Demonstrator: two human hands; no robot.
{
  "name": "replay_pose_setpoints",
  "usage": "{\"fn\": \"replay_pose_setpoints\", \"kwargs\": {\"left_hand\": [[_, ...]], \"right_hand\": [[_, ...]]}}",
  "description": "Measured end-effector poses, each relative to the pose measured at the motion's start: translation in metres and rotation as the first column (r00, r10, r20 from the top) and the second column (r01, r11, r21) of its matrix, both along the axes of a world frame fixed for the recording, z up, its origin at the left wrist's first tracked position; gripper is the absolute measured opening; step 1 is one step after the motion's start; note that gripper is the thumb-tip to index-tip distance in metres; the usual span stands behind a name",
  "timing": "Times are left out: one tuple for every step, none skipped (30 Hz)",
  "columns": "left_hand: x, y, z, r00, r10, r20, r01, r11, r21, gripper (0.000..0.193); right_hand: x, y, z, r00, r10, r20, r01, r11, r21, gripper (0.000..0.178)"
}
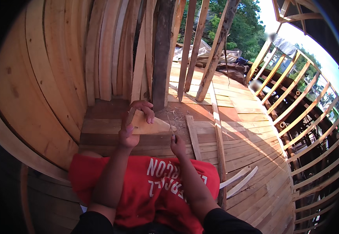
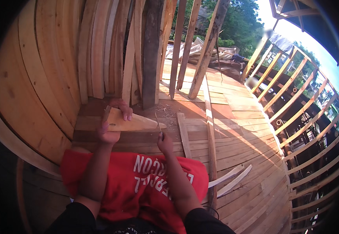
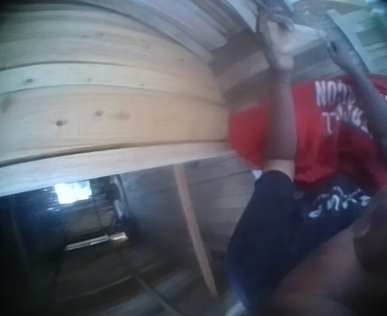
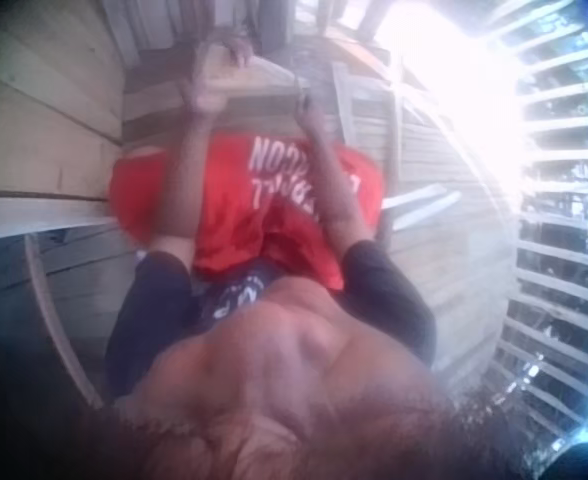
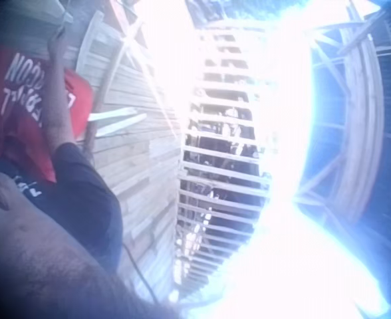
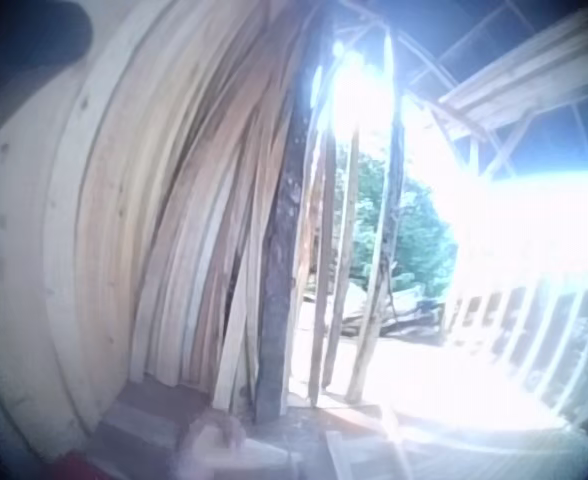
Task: The person carves a rectangular piece of wood using a small knife, holding the wood in their left hand and shaving thin strips from the surface with their right hand. The person is seated on the floor of a wooden structure, and wood shavings accumulate on the floor as the task progresses.
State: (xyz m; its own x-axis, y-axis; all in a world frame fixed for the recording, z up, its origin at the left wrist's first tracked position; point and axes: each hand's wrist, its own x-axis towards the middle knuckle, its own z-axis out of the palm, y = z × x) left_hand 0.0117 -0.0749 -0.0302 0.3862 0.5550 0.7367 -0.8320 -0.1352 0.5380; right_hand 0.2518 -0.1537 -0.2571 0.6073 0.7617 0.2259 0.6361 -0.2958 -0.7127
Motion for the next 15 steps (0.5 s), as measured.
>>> {"fn": "replay_pose_setpoints", "kwargs": {"left_hand": [[-0.006,0.0,-0.005,1.0,0.006,0.004,-0.006,1.0,0.016,0.064],[-0.002,-0.004,-0.009,1.0,-0.012,0.023,0.011,1.0,0.028,0.063],[0.001,-0.007,-0.01,0.999,-0.028,0.04,0.027,0.999,0.04,0.063],[0.004,-0.01,-0.009,0.999,-0.015,0.046,0.012,0.999,0.051,0.061],[0.006,-0.014,-0.006,0.999,0.0,0.052,-0.003,0.998,0.061,0.059],[0.008,-0.016,-0.005,0.998,0.015,0.057,-0.019,0.997,0.071,0.057],[0.002,-0.013,-0.008,0.998,0.044,0.044,-0.047,0.997,0.064,0.056],[0.003,-0.011,-0.009,0.998,0.054,0.045,-0.056,0.997,0.057,0.054],[0.001,-0.01,-0.005,0.997,0.063,0.048,-0.066,0.996,0.057,0.053],[0.004,-0.01,-0.002,0.997,0.068,0.044,-0.07,0.996,0.049,0.054],[0.009,-0.012,-0.001,0.997,0.065,0.041,-0.067,0.997,0.035,0.054],[0.012,-0.012,0.0,0.997,0.064,0.033,-0.065,0.997,0.029,0.054],[0.01,-0.01,0.0,0.995,0.094,0.029,-0.094,0.995,0.021,0.054],[0.006,-0.007,-0.002,0.992,0.126,0.024,-0.126,0.992,0.012,0.054],[0.002,-0.004,0.0,0.989,0.145,0.018,-0.145,0.989,0.01,0.054]], "right_hand": [[-0.002,0.008,-0.003,0.998,0.063,-0.028,-0.063,0.998,-0.006,0.033],[0.007,0.008,-0.006,0.994,0.103,-0.043,-0.103,0.995,-0.016,0.033],[0.015,0.008,-0.01,0.995,0.089,-0.041,-0.09,0.996,-0.004,0.032],[0.018,0.007,-0.013,0.996,0.077,-0.047,-0.077,0.997,0.006,0.032],[0.02,0.006,-0.017,0.996,0.066,-0.053,-0.065,0.998,0.017,0.032],[0.026,0.004,-0.019,0.994,0.092,-0.067,-0.094,0.995,-0.028,0.032],[0.013,0.011,-0.007,0.985,0.134,-0.105,-0.142,0.988,-0.066,0.032],[0.011,0.014,0.004,0.979,0.158,-0.131,-0.172,0.98,-0.103,0.033],[0.012,0.017,0.005,0.966,0.213,-0.148,-0.22,0.975,-0.033,0.036],[0.025,0.017,0.001,0.971,0.173,-0.163,-0.19,0.977,-0.093,0.038],[0.043,0.014,-0.009,0.976,0.124,-0.177,-0.153,0.975,-0.161,0.04],[0.054,0.013,-0.016,0.978,0.078,-0.192,-0.12,0.968,-0.22,0.043],[0.05,0.018,-0.016,0.98,0.114,-0.163,-0.143,0.974,-0.176,0.044],[0.041,0.022,-0.014,0.98,0.149,-0.134,-0.166,0.977,-0.133,0.046],[0.034,0.026,-0.011,0.979,0.179,-0.101,-0.188,0.978,-0.09,0.047]]}}
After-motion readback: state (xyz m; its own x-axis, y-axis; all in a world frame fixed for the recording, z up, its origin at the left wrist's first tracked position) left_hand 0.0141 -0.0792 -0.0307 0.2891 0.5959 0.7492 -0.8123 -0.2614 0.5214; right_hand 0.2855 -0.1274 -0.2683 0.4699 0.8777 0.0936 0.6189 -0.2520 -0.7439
